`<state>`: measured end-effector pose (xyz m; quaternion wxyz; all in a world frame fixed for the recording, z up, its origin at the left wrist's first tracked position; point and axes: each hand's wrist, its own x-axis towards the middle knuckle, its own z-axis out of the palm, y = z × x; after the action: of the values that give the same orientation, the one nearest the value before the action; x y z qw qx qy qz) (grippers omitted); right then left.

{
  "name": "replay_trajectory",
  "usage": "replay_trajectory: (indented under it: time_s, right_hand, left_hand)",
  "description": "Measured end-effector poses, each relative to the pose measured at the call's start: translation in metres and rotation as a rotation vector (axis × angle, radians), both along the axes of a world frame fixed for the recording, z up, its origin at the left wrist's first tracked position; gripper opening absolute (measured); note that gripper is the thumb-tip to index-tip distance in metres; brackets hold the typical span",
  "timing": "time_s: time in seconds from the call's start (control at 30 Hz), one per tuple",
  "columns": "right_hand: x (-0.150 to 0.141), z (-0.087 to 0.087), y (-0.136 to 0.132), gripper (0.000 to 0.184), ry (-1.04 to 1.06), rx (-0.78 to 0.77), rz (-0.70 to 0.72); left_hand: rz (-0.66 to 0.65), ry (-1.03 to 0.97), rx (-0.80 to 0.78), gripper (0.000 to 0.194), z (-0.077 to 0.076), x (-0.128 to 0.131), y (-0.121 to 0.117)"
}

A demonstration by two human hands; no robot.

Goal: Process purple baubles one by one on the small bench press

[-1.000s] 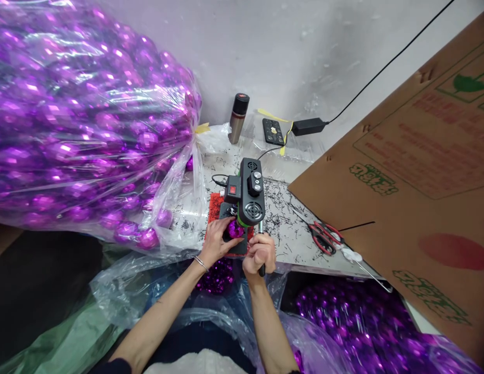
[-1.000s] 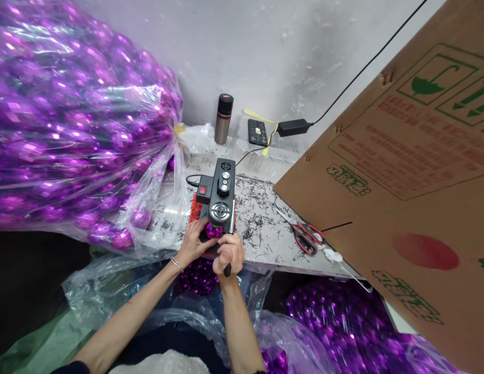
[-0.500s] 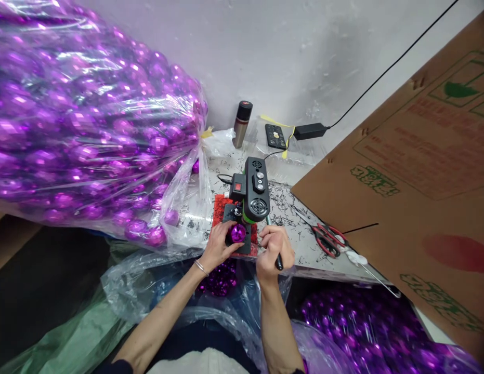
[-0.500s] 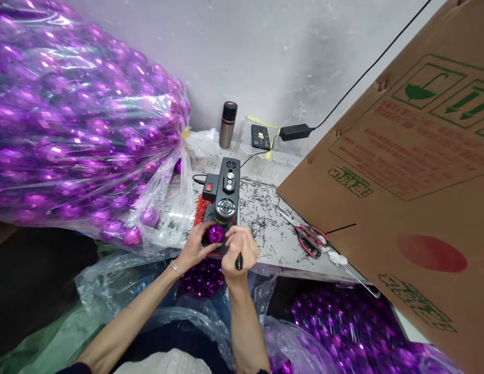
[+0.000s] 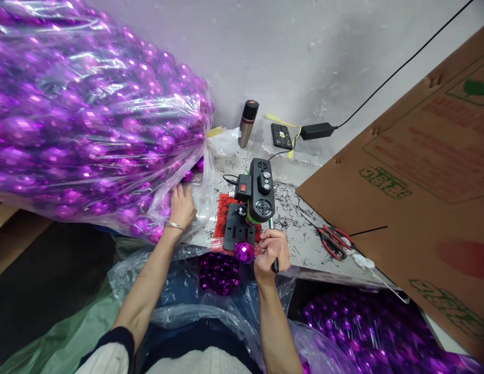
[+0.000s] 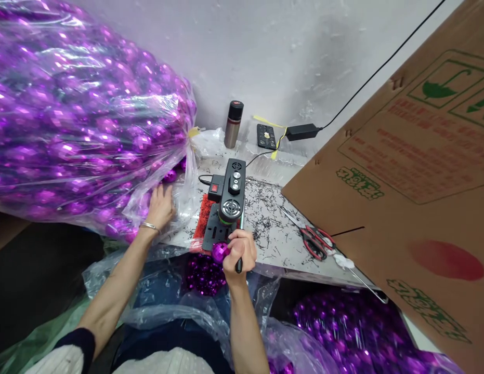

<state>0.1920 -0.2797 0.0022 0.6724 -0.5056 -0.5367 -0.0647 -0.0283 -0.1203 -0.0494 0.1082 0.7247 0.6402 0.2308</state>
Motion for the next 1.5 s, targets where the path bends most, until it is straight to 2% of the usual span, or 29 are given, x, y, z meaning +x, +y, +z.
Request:
replay_trajectory:
  time_s: [0.07, 0.13, 0.23, 0.33, 0.47, 0.57, 0.67, 0.77, 0.87, 0.93, 1.03, 1.1, 1.2, 1.27, 1.37, 1.43, 1.5]
  right_hand:
    - [0.0, 0.0, 0.0, 0.042, 0.018, 0.011, 0.001]
    - [-0.001, -0.002, 0.001, 0.042, 0.033, 0.016, 0.004]
    - [-0.001, -0.005, 0.001, 0.041, 0.026, 0.007, -0.001]
    - [0.0, -0.006, 0.001, 0.041, 0.015, 0.012, -0.009]
    - [0.0, -0.003, 0.0, 0.04, 0.005, 0.016, 0.007]
    - [0.001, -0.002, 0.0, 0.039, -0.018, 0.011, 0.012]
    - [0.002, -0.004, 0.0, 0.039, -0.034, 0.014, -0.001]
    - [0.002, -0.007, 0.001, 0.039, -0.034, 0.013, -0.01]
    - [0.001, -0.008, 0.001, 0.038, -0.021, 0.03, -0.007]
    - [0.001, -0.007, 0.002, 0.038, -0.021, 0.041, 0.006]
    - [0.0, -0.005, 0.003, 0.038, -0.038, 0.044, 0.005]
    - [0.001, -0.004, 0.004, 0.039, -0.051, 0.056, -0.014]
    - [0.002, -0.005, 0.004, 0.039, -0.071, 0.072, -0.021]
    - [0.003, -0.005, 0.004, 0.038, -0.077, 0.062, -0.006]
    - [0.004, -0.002, 0.003, 0.037, -0.064, 0.046, 0.022]
    - [0.004, 0.003, 0.003, 0.038, -0.049, 0.044, 0.017]
    - [0.003, 0.011, 0.003, 0.04, -0.033, 0.037, -0.001]
  left_hand:
    - [0.05, 0.015, 0.017, 0.08, 0.007, -0.001, 0.016]
    - [0.092, 0.017, 0.018, 0.086, 0.017, 0.0, 0.029]
    - [0.142, -0.002, 0.053, 0.072, 0.031, 0.004, 0.045]
    - [0.11, 0.03, 0.025, 0.058, 0.039, 0.012, 0.057]
    - [0.055, 0.18, -0.136, 0.06, 0.042, 0.028, 0.068]
    - [0.03, 0.208, -0.246, 0.065, 0.042, 0.033, 0.072]
    - [-0.079, 0.144, -0.279, 0.066, 0.039, 0.027, 0.074]
    - [-0.164, -0.027, -0.209, 0.052, 0.033, 0.017, 0.072]
    - [-0.037, -0.154, -0.119, 0.047, 0.03, 0.015, 0.07]
    - [0.073, -0.135, -0.112, 0.052, 0.03, 0.02, 0.07]
    - [0.12, -0.055, -0.233, 0.058, 0.034, 0.03, 0.072]
    - [0.125, -0.079, -0.308, 0.058, 0.036, 0.034, 0.073]
    - [0.12, -0.367, -0.275, 0.059, 0.037, 0.032, 0.066]
    - [0.11, -0.728, -0.254, 0.06, 0.038, 0.026, 0.056]
    - [0.058, -1.258, -0.333, 0.053, 0.042, 0.017, 0.03]
    - [-0.003, -1.448, -0.403, 0.044, 0.045, 0.014, 0.008]
    - [-0.043, -1.526, -0.456, 0.04, 0.046, 0.018, -0.015]
